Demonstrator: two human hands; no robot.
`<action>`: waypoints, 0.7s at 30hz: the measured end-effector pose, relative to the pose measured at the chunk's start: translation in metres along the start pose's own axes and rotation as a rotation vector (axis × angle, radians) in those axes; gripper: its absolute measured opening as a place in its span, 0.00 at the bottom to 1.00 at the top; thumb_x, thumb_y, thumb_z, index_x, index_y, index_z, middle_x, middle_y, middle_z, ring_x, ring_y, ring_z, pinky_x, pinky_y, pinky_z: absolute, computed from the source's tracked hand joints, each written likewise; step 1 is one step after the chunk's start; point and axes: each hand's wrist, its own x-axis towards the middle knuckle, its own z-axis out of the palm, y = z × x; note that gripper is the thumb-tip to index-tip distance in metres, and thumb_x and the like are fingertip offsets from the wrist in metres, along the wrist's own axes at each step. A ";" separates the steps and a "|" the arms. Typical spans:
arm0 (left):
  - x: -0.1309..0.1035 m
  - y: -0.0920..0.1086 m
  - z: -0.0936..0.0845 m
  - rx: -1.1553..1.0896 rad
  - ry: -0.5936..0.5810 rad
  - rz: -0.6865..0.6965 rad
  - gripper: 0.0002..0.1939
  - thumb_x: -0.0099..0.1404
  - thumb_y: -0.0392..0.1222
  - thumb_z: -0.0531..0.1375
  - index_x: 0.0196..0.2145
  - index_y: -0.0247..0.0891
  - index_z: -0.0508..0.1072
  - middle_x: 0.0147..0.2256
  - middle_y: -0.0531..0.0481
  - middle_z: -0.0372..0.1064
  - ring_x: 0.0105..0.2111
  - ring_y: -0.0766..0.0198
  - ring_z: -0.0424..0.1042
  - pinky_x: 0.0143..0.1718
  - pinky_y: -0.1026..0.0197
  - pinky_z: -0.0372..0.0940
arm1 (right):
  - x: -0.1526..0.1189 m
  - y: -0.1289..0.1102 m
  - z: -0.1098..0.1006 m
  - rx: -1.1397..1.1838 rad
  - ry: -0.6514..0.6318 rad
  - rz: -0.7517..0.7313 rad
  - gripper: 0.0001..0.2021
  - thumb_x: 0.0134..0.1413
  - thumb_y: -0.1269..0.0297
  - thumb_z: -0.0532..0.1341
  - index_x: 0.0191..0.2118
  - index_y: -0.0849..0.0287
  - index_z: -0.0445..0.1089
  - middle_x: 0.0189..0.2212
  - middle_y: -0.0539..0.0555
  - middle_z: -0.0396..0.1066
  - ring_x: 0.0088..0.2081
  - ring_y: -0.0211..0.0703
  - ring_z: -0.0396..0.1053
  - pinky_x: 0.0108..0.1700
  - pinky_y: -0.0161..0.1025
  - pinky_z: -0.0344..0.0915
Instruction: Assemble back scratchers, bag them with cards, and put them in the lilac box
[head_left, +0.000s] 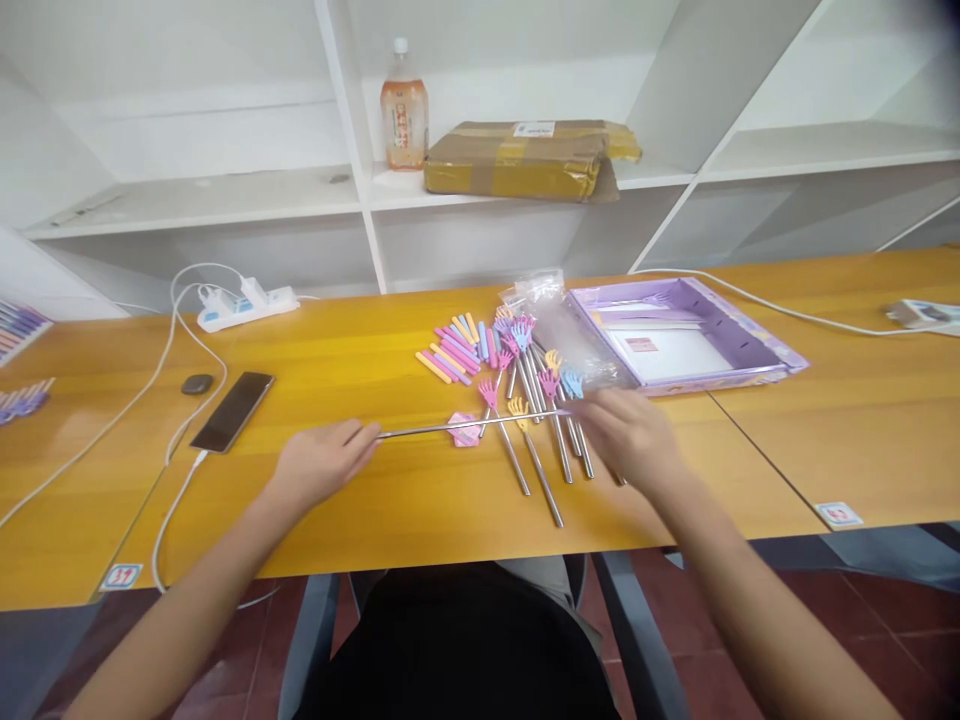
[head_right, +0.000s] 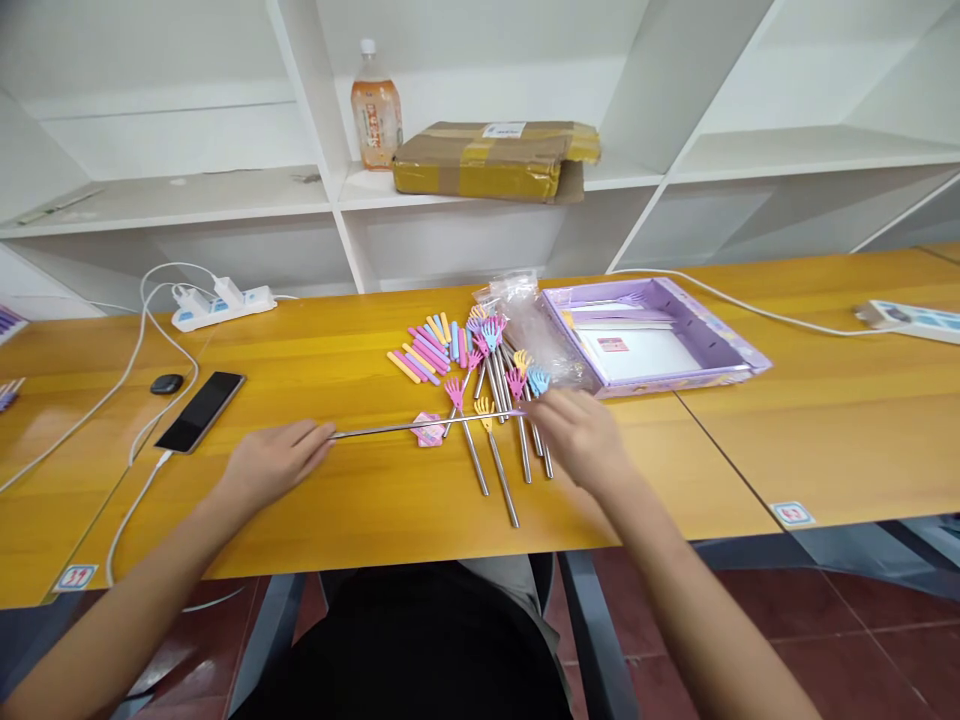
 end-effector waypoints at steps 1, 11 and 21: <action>0.012 0.015 0.001 -0.003 0.004 0.017 0.13 0.81 0.46 0.55 0.44 0.45 0.80 0.30 0.50 0.74 0.25 0.63 0.71 0.23 0.59 0.54 | 0.015 -0.023 0.008 0.034 0.003 -0.021 0.09 0.72 0.75 0.61 0.48 0.58 0.77 0.34 0.53 0.76 0.36 0.44 0.70 0.38 0.43 0.60; 0.049 0.060 0.014 -0.018 -0.094 0.135 0.16 0.82 0.45 0.53 0.49 0.43 0.80 0.31 0.49 0.75 0.25 0.63 0.72 0.23 0.59 0.53 | 0.064 -0.109 0.037 0.054 -0.104 -0.021 0.08 0.75 0.74 0.58 0.45 0.60 0.76 0.34 0.54 0.74 0.35 0.44 0.65 0.38 0.44 0.54; 0.050 0.062 0.009 -0.061 -0.079 0.147 0.14 0.82 0.41 0.53 0.47 0.39 0.79 0.35 0.47 0.75 0.32 0.58 0.74 0.30 0.55 0.61 | 0.065 -0.106 0.036 0.103 -0.082 -0.047 0.09 0.77 0.72 0.57 0.49 0.61 0.76 0.39 0.55 0.77 0.41 0.47 0.68 0.43 0.45 0.58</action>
